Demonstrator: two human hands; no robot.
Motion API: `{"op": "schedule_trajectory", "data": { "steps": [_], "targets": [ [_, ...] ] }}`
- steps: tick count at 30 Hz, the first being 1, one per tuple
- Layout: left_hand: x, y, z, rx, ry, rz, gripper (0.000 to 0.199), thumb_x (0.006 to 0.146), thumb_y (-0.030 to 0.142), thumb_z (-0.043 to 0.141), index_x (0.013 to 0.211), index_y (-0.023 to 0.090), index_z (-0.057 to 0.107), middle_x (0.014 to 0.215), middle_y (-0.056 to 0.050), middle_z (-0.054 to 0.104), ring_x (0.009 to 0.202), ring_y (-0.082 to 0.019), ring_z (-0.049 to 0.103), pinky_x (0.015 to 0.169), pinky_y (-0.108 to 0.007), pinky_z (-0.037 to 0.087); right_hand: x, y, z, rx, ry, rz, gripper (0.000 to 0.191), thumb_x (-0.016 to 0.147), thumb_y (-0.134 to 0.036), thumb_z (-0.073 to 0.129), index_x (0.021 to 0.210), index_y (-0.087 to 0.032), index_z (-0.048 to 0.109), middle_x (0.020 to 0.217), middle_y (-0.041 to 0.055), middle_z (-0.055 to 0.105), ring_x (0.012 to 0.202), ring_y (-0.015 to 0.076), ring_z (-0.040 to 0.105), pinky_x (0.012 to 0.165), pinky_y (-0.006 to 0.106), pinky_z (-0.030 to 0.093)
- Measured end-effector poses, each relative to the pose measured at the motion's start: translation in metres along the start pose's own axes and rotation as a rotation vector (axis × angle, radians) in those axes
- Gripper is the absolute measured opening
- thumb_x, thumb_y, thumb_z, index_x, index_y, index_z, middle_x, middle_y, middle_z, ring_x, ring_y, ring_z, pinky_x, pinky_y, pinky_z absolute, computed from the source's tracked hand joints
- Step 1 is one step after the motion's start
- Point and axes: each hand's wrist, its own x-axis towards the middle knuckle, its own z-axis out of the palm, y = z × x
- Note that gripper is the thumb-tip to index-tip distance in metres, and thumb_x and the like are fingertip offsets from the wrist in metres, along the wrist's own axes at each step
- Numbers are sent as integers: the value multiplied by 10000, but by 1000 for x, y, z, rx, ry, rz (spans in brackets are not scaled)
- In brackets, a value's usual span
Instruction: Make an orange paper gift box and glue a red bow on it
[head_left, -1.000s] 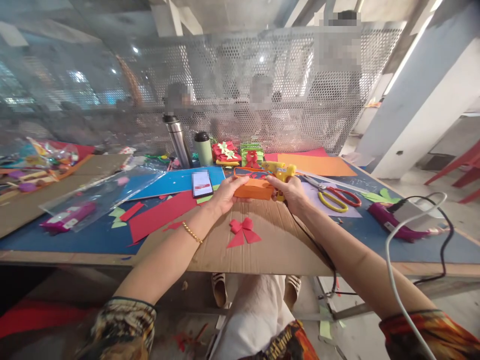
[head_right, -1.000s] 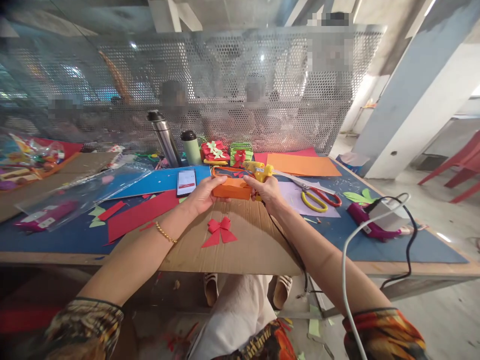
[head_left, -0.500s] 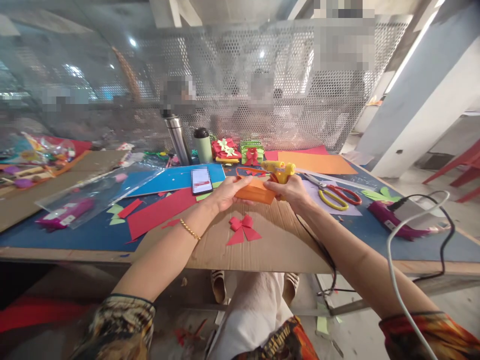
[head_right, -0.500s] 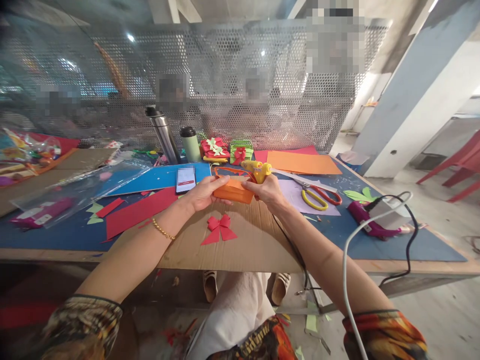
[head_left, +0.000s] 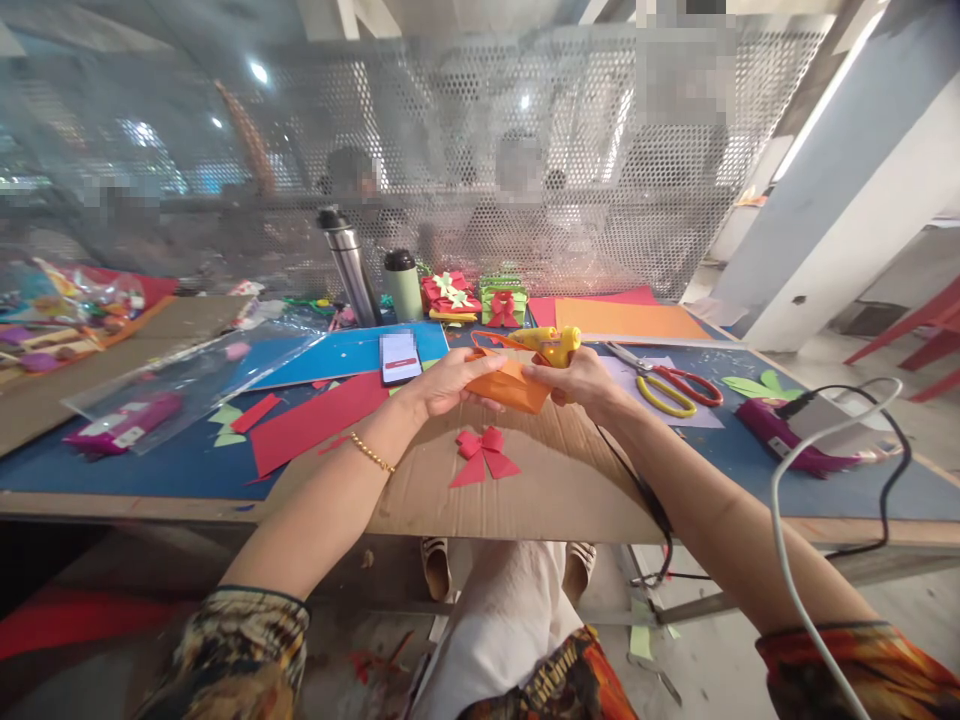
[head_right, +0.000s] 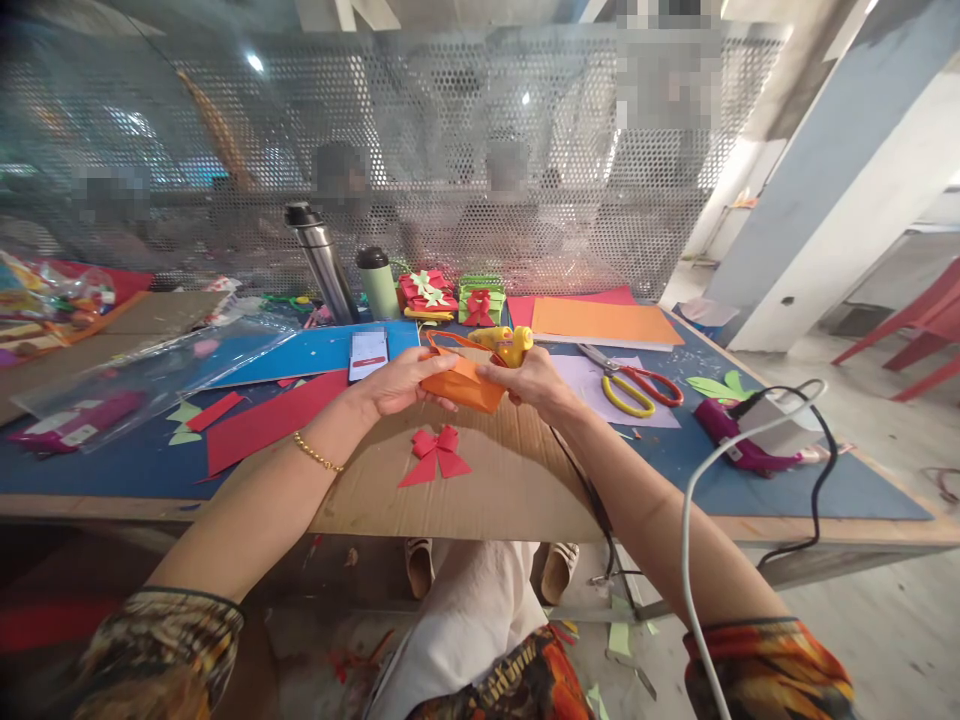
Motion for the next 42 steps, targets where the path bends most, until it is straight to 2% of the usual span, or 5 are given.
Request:
{"op": "schedule_trajectory", "data": {
  "steps": [10, 21, 30, 36, 42],
  "targets": [
    [-5, 6, -4, 59, -112, 19, 484, 747, 293, 902, 1183, 146, 752, 1152, -185, 778, 1004, -295, 771, 658, -315, 667, -2, -4, 0, 27, 2, 87, 310, 611, -410, 885, 761, -182, 735, 577, -31, 562, 459, 72, 403, 373, 224, 306],
    [0, 1, -3, 17, -35, -40, 337, 754, 139, 737, 1091, 126, 725, 1133, -183, 771, 988, -295, 761, 626, -326, 665, -2, 2, 2, -141, -16, -57, 615, 653, -443, 881, 1200, -176, 797, 636, -59, 570, 481, 68, 388, 360, 207, 314],
    [2, 0, -7, -91, -56, -73, 264, 862, 321, 804, 1063, 156, 757, 1111, -157, 799, 988, -287, 776, 719, -374, 680, -5, -2, 2, -67, -57, -141, 547, 658, -339, 887, 1172, -175, 803, 676, -18, 623, 581, 110, 477, 430, 223, 326],
    [1, 2, -3, -102, -73, -58, 275, 839, 264, 861, 1072, 146, 774, 1143, -156, 799, 1055, -283, 777, 909, -452, 667, -3, 1, -1, -115, -33, -140, 318, 596, -318, 890, 850, -173, 765, 605, -20, 552, 629, 143, 511, 481, 241, 373],
    [3, -3, 5, -126, -31, -55, 217, 881, 251, 843, 1047, 133, 769, 1150, -150, 798, 965, -224, 774, 810, -363, 677, 0, 5, -5, -258, -56, -144, 450, 630, -361, 851, 1011, -133, 783, 671, -4, 600, 671, 156, 537, 515, 249, 386]
  ]
}}
